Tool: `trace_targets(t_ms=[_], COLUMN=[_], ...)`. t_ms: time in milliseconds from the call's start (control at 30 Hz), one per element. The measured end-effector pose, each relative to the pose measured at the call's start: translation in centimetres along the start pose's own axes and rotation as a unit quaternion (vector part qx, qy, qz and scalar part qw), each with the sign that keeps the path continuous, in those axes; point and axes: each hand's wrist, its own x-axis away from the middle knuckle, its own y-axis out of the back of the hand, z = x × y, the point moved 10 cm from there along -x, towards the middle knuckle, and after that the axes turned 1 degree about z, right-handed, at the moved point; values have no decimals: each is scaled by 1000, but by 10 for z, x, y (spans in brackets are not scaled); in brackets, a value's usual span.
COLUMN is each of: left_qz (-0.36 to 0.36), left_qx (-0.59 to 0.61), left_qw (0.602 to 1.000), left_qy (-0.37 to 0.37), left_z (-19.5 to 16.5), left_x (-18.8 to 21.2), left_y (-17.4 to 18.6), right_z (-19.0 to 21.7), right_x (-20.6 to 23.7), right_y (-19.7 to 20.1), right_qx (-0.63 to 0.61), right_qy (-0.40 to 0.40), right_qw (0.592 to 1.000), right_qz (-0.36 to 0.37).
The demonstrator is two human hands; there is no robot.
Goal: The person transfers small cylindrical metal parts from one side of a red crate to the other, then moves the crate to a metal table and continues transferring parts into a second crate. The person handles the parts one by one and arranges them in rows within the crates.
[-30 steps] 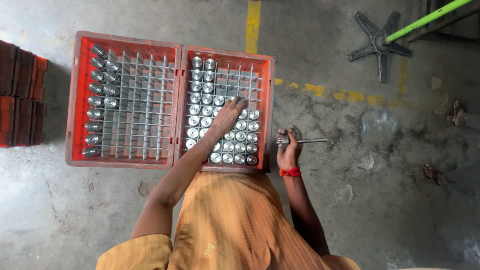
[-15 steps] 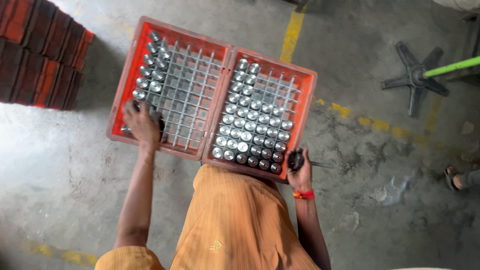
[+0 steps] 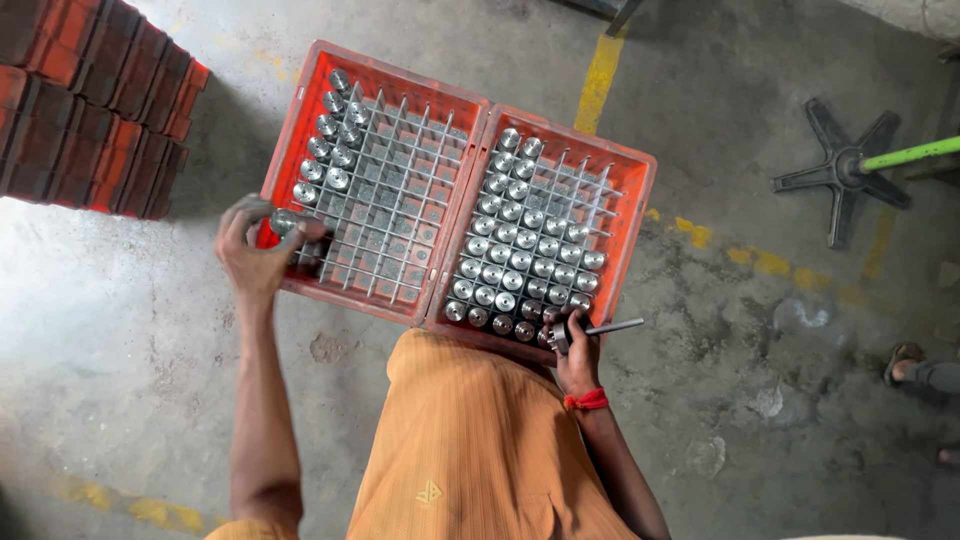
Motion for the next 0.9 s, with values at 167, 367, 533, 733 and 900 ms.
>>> trace_targets(t_ms=[167,367,533,733,900], left_qz=[75,316,469,591,625], left_qx=[282,19,8,-13,60], left_qw=[914,938,879,803,778], left_qy=[282,141,86,74,28], left_z=[13,-101,-162,-158,-167], left_x=[56,150,194,227,239], left_y=[-144,-254,-296,-334,-372], right_z=[-22,42,79,73,71], right_x=[-9,1,23,25,-8], right_y=[-28,-91,-107,-83,3], right_qx=[-7,13,1,89,83], right_qy=[-20,90,102,133,135], right_qw=[1000,996,994,978,987], right_qz=[3,17,26,137,39])
